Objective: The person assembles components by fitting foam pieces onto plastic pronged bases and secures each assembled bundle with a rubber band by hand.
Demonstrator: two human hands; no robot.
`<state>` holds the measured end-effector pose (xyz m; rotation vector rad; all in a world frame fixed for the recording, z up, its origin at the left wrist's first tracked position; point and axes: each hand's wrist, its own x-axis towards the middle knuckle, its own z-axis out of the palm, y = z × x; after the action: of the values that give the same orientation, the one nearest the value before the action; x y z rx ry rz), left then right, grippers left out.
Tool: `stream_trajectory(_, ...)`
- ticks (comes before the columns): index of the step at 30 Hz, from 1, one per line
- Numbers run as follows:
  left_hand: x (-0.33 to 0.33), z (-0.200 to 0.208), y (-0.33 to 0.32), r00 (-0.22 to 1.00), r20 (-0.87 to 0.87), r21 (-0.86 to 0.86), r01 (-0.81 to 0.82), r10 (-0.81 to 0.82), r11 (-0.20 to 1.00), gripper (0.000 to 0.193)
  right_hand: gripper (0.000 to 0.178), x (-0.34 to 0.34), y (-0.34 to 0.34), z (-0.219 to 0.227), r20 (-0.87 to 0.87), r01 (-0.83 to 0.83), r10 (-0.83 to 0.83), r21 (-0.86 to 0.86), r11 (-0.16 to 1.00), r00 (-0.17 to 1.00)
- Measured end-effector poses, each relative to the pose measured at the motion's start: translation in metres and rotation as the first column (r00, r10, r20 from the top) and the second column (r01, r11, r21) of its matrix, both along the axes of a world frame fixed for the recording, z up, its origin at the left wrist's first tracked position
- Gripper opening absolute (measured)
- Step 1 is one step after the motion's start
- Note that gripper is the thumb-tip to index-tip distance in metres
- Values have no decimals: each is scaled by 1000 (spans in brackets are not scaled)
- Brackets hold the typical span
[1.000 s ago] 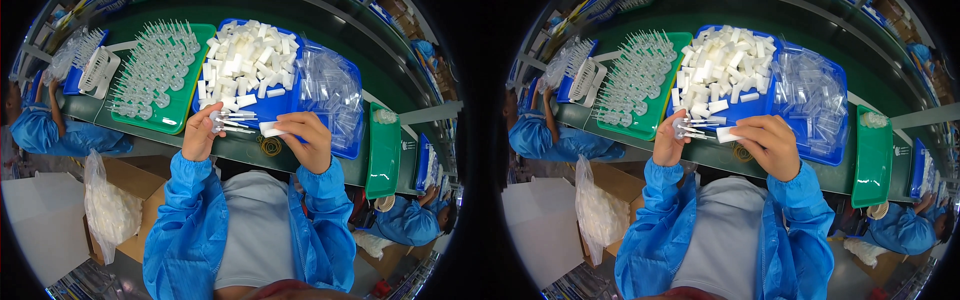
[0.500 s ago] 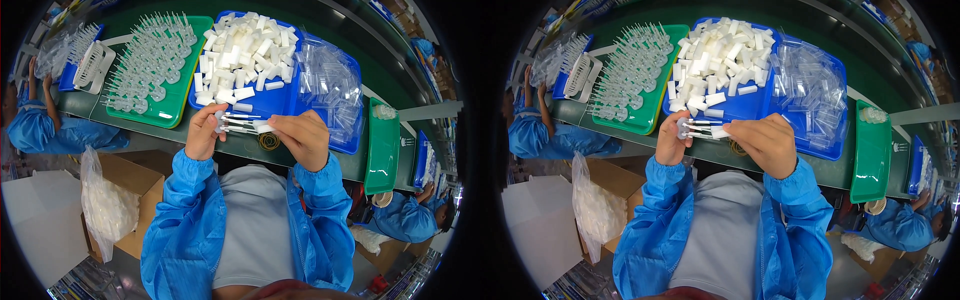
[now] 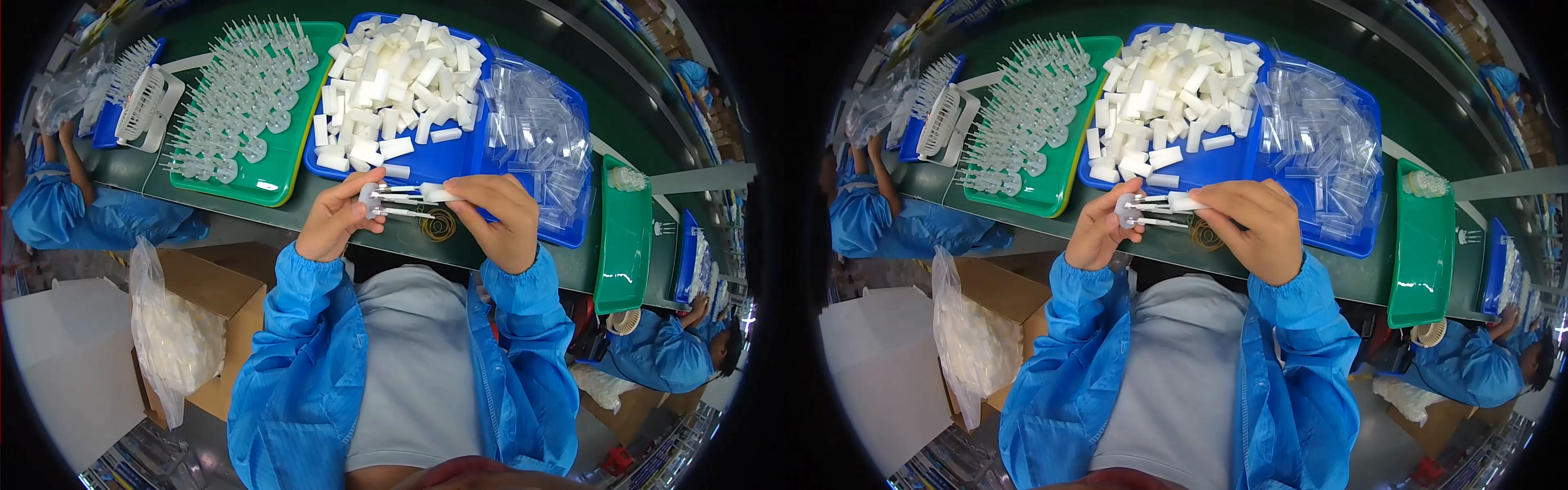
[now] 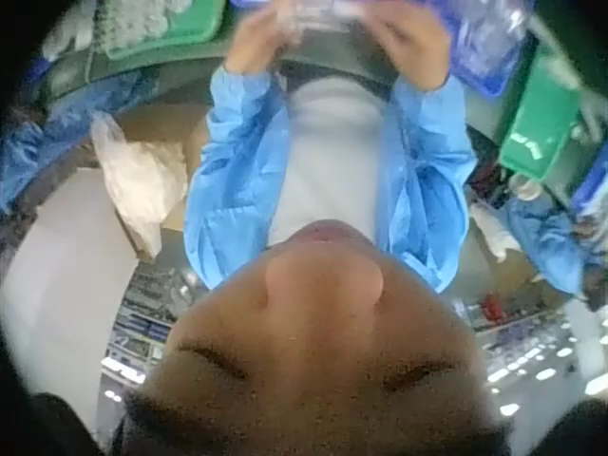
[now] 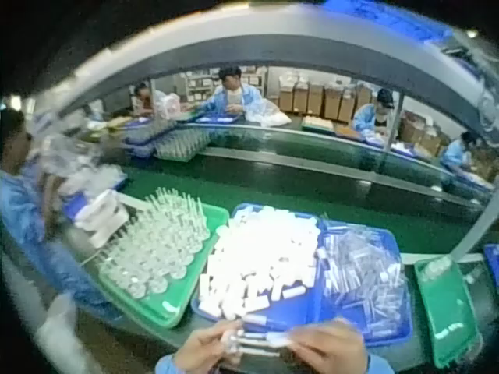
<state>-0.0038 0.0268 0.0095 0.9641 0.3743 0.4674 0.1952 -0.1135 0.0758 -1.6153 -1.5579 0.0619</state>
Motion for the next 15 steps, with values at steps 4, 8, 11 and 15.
stream_trajectory(4, -6, -6, 3, 1000, 3, -37, 22, -21, 999, 62, 29, 5, -5, 0, 276, 4, -20, 58, 998, 961)
stream_trajectory(8, -5, -9, 2, 999, -35, 74, -3, 6, 997, 56, 34, 3, -8, -1, 481, -21, -14, 69, 997, 877)
stream_trajectory(11, -2, -7, -3, 1000, -22, 98, -10, 12, 995, 47, 32, 2, -5, -2, 482, -55, 35, 27, 998, 875)
stream_trajectory(15, -2, -5, -7, 1000, -7, 124, 19, -18, 992, 41, 34, 3, -4, -2, 468, -108, 81, 31, 994, 880)
